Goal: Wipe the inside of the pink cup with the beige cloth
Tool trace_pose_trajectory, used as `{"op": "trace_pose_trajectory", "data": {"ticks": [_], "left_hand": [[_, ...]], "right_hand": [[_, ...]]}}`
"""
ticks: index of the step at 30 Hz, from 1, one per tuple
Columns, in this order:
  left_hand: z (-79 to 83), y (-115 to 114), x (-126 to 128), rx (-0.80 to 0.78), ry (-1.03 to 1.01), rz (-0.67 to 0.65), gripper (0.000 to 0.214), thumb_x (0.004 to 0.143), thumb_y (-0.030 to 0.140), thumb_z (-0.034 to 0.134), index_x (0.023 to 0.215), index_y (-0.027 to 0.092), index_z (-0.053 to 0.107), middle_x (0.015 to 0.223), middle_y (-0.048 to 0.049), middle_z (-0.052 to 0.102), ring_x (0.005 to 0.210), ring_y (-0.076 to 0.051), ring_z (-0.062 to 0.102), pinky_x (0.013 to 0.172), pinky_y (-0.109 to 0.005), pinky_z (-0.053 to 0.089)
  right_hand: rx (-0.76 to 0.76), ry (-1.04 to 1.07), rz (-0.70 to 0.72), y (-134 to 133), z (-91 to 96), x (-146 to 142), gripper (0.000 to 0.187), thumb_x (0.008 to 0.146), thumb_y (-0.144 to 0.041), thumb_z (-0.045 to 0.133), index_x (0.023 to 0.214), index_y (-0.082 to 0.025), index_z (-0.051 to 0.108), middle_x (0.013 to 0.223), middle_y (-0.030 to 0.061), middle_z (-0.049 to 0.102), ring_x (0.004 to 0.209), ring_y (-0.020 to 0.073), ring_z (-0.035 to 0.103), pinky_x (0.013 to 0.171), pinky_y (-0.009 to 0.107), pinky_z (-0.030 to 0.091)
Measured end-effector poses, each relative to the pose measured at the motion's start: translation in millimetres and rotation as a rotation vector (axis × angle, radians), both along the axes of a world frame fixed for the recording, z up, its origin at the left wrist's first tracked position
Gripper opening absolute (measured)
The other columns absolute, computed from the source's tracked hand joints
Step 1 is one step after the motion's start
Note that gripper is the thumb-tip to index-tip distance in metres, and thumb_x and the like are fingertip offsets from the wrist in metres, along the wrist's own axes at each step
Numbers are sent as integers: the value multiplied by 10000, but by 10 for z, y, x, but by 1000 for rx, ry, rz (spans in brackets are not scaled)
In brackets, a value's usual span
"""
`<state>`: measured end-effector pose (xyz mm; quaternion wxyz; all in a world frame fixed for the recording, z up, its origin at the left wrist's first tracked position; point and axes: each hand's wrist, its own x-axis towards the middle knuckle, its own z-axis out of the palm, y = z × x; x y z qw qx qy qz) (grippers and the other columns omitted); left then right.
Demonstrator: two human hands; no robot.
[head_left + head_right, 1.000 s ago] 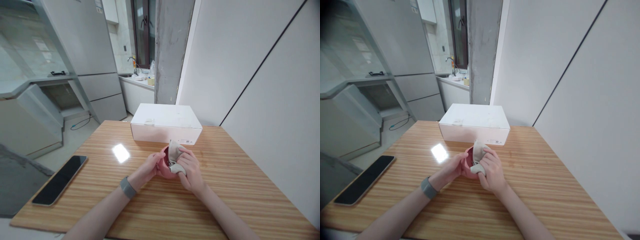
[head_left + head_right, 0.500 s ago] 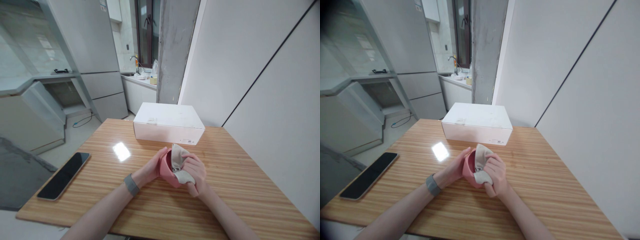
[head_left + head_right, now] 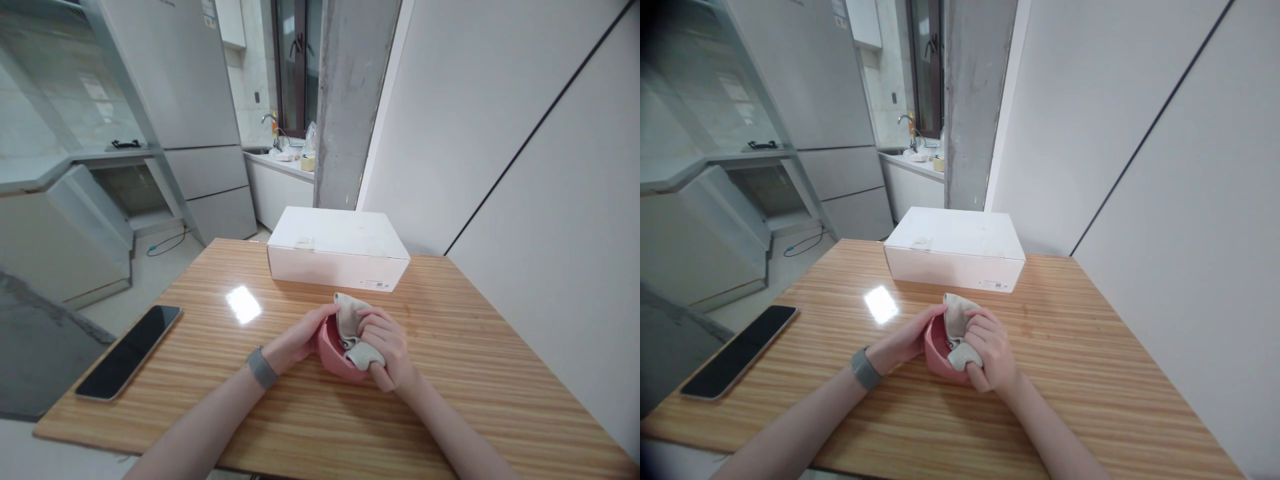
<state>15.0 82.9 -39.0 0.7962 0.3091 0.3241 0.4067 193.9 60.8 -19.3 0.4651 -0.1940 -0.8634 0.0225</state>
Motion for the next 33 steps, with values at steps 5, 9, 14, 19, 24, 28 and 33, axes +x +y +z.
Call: {"op": "trace_pose_trajectory", "data": {"ticks": [5,9,14,19,24,28,33], "left_hand": [[-37,-14,86,61,6,135,314,748,428,717,795,118,690,777,-25,680,717,-138,553,740,-267,436],[2,-77,92,59,-5,196,388,783,443,683,1014,132,702,803,-25,687,648,-119,544,604,-238,435],[82,-137,93,93,-135,108,494,834,390,643,1286,195,605,1123,-83,679,852,-177,606,645,-253,503],[134,-180,83,94,-92,-3,547,859,416,603,1385,292,514,1162,-69,666,957,-237,615,653,-287,536],[148,-160,-9,43,15,-67,540,864,544,545,1294,221,602,1079,-100,699,885,-241,643,635,-302,537],[92,-95,-98,-20,44,-110,617,849,654,491,1147,146,677,925,-106,719,725,-210,643,545,-270,494],[40,-66,-150,-48,67,-110,446,820,536,639,1035,151,699,842,-65,710,677,-167,613,636,-277,496]], "right_hand": [[-57,-30,-86,14,-1,-32,116,749,-173,434,663,-232,486,597,12,538,615,193,506,816,462,497],[-46,-76,-216,-15,-29,-116,112,745,-172,451,652,-232,471,572,2,504,601,188,470,831,475,489],[40,-57,-263,7,-77,-122,126,774,-213,452,649,-233,456,560,2,487,581,183,450,763,457,489],[53,-40,-224,38,-106,-59,147,783,-250,440,638,-236,457,536,3,483,545,179,430,670,416,470],[39,-6,-109,49,-71,-9,140,774,-253,416,640,-237,450,532,2,480,521,178,436,669,414,463],[-51,6,21,31,-19,-8,154,780,-270,391,641,-238,450,551,10,503,517,183,475,657,409,453],[-120,-12,79,-20,13,-49,148,783,-283,381,647,-246,428,544,-5,463,503,179,440,658,406,446]]}}
